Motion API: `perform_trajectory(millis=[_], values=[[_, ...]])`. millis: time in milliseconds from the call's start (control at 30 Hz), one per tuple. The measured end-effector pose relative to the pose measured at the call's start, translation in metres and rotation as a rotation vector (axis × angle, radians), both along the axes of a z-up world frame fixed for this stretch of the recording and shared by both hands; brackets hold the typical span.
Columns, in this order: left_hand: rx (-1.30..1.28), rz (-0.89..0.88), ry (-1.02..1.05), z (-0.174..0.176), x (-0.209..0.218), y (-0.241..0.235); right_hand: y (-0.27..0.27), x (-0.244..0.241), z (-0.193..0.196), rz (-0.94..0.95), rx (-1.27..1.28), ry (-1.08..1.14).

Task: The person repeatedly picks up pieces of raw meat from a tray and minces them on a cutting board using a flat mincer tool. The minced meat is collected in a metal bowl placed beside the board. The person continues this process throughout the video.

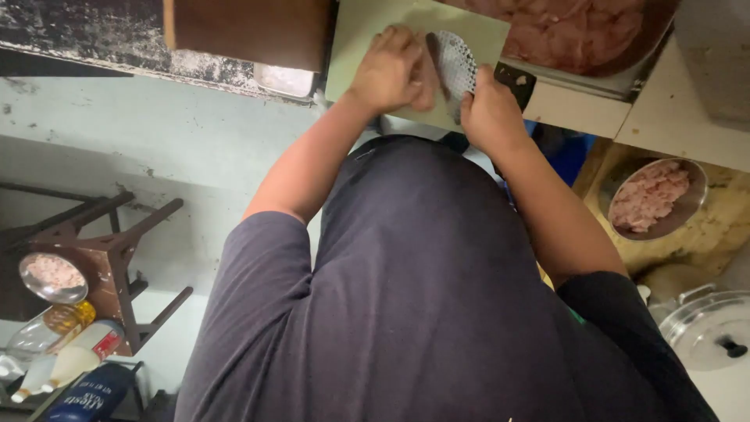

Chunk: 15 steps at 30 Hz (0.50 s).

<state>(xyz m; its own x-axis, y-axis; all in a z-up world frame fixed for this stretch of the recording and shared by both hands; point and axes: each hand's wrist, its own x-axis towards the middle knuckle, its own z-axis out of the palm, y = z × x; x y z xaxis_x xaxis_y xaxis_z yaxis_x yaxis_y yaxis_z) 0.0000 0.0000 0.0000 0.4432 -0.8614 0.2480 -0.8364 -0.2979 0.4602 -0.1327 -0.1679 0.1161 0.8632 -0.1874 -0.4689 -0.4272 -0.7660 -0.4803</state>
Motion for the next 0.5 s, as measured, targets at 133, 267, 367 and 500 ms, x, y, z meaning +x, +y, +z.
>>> perform_trajectory(millis=[133, 267, 367, 500], values=[[0.017, -0.075, 0.068, 0.026, 0.012, 0.000, 0.002, -0.001, -0.016, 0.075, -0.109, -0.030], [-0.090, -0.096, -0.013, 0.004, 0.017, -0.008, 0.010, 0.014, 0.002, 0.081, -0.111, 0.052], [-0.080, -0.095, 0.043, -0.002, 0.017, -0.004, 0.019, 0.028, 0.006, 0.062, -0.116, 0.073], [-0.124, -0.144, 0.075, 0.003, 0.018, 0.001, 0.018, 0.054, -0.035, -0.008, -0.038, -0.058]])
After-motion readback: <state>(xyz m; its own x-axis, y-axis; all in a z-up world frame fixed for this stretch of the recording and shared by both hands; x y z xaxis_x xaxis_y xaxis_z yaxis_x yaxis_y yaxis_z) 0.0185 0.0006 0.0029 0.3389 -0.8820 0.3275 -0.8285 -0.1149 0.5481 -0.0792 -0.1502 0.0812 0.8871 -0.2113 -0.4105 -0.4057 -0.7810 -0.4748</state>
